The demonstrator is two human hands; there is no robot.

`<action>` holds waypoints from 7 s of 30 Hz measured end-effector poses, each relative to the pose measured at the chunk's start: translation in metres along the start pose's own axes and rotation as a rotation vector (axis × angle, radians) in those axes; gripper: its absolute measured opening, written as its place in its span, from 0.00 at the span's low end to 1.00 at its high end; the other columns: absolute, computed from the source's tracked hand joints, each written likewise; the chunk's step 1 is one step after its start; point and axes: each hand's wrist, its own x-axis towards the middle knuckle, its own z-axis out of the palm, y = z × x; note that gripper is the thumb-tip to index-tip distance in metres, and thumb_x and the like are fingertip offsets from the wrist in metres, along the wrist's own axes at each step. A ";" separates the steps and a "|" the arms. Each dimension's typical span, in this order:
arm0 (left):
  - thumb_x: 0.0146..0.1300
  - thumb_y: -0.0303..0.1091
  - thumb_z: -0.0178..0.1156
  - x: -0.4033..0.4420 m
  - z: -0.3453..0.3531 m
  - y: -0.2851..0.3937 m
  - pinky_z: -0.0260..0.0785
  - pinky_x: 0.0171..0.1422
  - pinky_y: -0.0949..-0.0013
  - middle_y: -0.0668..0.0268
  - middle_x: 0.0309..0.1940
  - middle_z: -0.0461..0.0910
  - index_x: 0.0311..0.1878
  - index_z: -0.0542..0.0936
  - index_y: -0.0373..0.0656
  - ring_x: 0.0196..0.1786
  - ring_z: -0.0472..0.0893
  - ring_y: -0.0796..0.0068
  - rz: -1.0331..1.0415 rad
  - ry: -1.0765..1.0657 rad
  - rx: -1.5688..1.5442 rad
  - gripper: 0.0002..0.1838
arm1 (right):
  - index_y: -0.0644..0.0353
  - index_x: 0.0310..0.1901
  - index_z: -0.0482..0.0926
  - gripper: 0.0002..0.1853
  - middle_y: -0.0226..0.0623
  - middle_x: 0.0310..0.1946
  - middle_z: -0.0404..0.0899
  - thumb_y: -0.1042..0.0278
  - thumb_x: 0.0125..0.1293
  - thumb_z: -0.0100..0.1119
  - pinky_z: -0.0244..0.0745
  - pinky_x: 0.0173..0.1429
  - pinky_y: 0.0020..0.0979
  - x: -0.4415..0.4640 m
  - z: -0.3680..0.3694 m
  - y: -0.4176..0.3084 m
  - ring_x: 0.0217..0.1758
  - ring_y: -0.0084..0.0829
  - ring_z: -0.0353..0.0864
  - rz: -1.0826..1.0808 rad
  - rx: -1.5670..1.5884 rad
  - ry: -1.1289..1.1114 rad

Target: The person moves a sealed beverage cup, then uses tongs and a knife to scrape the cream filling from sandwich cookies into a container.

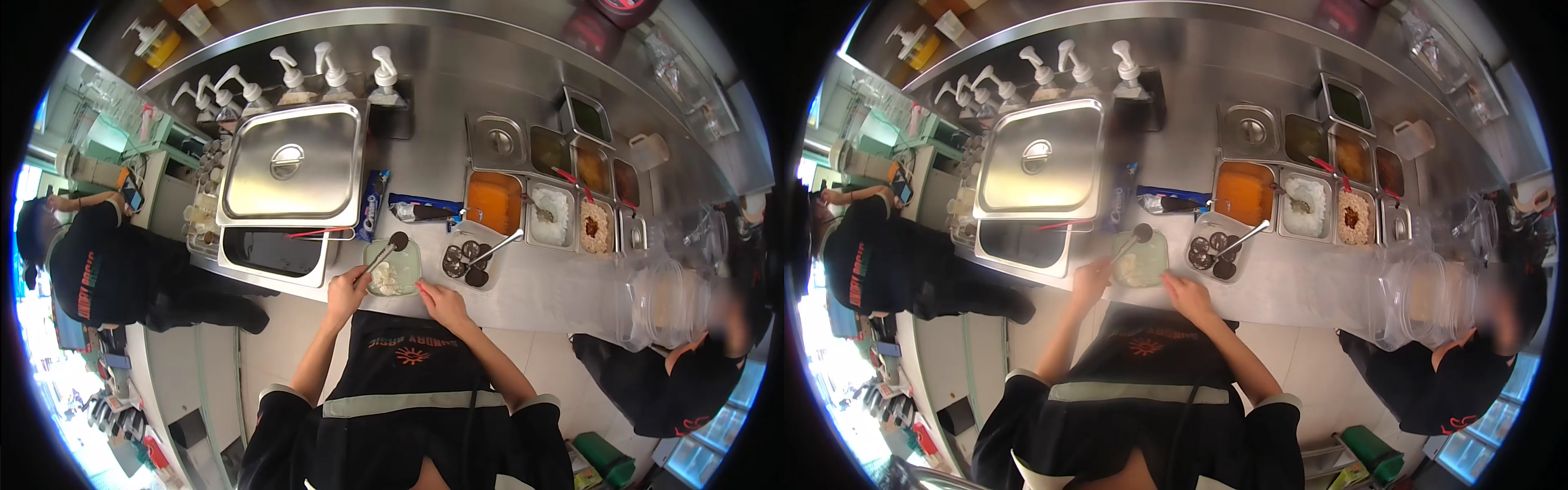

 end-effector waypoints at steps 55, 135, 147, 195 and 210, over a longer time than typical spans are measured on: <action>0.48 0.32 0.52 0.032 -0.020 0.025 0.64 0.20 0.72 0.70 0.20 0.71 0.31 0.74 0.41 0.21 0.75 0.76 1.206 -0.257 1.028 0.08 | 0.50 0.41 0.77 0.13 0.32 0.22 0.70 0.68 0.51 0.57 0.70 0.26 0.32 -0.009 -0.043 0.024 0.22 0.34 0.74 -0.231 -0.074 0.122; 0.61 0.43 0.53 -0.032 0.027 0.039 0.61 0.21 0.83 0.67 0.34 0.79 0.47 0.75 0.38 0.26 0.76 0.85 -0.288 -0.533 -0.404 0.19 | 0.58 0.43 0.75 0.12 0.44 0.34 0.78 0.66 0.59 0.52 0.74 0.35 0.38 -0.021 -0.015 0.020 0.32 0.44 0.78 0.108 0.145 0.227; 0.62 0.39 0.52 -0.040 0.044 -0.002 0.61 0.21 0.82 0.67 0.36 0.79 0.44 0.76 0.37 0.26 0.76 0.84 -0.547 -0.402 -0.528 0.15 | 0.56 0.37 0.78 0.09 0.45 0.25 0.78 0.63 0.58 0.52 0.72 0.31 0.40 -0.008 -0.014 0.006 0.28 0.45 0.78 0.339 0.166 0.030; 0.60 0.34 0.55 -0.047 0.018 -0.021 0.57 0.21 0.84 0.71 0.29 0.79 0.44 0.77 0.38 0.22 0.71 0.88 -0.594 -0.388 -0.604 0.12 | 0.50 0.48 0.76 0.19 0.27 0.20 0.65 0.70 0.52 0.56 0.67 0.16 0.26 -0.007 -0.007 0.020 0.13 0.25 0.69 -0.341 -0.243 0.154; 0.61 0.35 0.54 -0.044 0.015 -0.015 0.56 0.21 0.84 0.71 0.29 0.78 0.44 0.77 0.38 0.22 0.71 0.88 -0.586 -0.400 -0.511 0.12 | 0.54 0.48 0.75 0.18 0.27 0.20 0.66 0.68 0.53 0.57 0.68 0.16 0.26 -0.012 -0.004 0.027 0.14 0.25 0.69 -0.330 -0.327 0.149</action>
